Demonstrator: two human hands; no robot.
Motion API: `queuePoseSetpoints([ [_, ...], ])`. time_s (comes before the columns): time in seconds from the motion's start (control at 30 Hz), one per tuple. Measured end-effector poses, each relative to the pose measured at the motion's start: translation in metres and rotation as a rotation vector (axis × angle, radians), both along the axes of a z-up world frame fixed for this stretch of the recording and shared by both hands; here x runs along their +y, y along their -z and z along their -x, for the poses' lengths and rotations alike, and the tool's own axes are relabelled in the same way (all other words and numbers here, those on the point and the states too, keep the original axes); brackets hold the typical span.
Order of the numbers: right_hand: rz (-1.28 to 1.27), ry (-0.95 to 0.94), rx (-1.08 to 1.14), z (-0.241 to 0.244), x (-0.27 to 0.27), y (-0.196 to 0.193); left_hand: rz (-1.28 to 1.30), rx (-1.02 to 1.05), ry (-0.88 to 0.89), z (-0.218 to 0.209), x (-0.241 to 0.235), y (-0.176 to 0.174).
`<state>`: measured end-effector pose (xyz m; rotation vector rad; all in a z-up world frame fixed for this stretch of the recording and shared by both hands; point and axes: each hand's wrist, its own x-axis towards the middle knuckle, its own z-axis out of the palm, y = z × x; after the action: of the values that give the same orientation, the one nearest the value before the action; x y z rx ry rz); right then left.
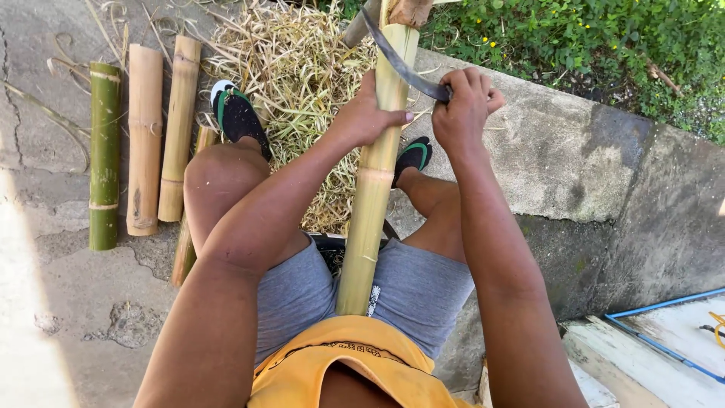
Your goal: Scraping and shaving the outer green layer off bamboo poles using a curved knife.
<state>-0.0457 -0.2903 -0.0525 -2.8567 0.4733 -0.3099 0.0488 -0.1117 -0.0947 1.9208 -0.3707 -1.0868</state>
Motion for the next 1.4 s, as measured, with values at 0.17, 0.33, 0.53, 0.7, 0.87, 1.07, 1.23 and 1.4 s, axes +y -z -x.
queuePoseSetpoints([
  [0.17, 0.033, -0.015, 0.007, -0.008, -0.006, 0.005, 0.040, 0.022, 0.028, -0.024, 0.005, -0.009],
  [0.33, 0.075, -0.077, 0.062, -0.011, -0.015, 0.013, 0.011, -0.043, -0.100, -0.053, -0.006, 0.001],
  [0.53, 0.143, -0.098, 0.115, -0.018, -0.024, 0.022, 0.198, 0.080, -0.471, -0.055, -0.012, 0.019],
  [0.7, 0.256, -0.102, 0.076, -0.022, -0.030, 0.029, 0.311, 0.167, -0.594, -0.050, -0.014, 0.029],
  [0.87, 0.242, -0.104, 0.033, -0.036, -0.034, 0.032, 0.386, 0.129, -0.624, -0.063, -0.024, 0.029],
  [1.07, 0.311, -0.146, -0.041, -0.064, -0.046, 0.036, 0.418, 0.234, -0.682, -0.087, -0.033, 0.022],
  [1.23, 0.173, -0.146, -0.008, -0.057, -0.046, 0.041, 0.468, 0.210, -0.731, -0.087, -0.032, 0.028],
  [1.4, -0.159, -0.043, 0.029, -0.006, -0.011, 0.014, 0.474, 0.294, -0.425, -0.082, 0.005, -0.013],
])
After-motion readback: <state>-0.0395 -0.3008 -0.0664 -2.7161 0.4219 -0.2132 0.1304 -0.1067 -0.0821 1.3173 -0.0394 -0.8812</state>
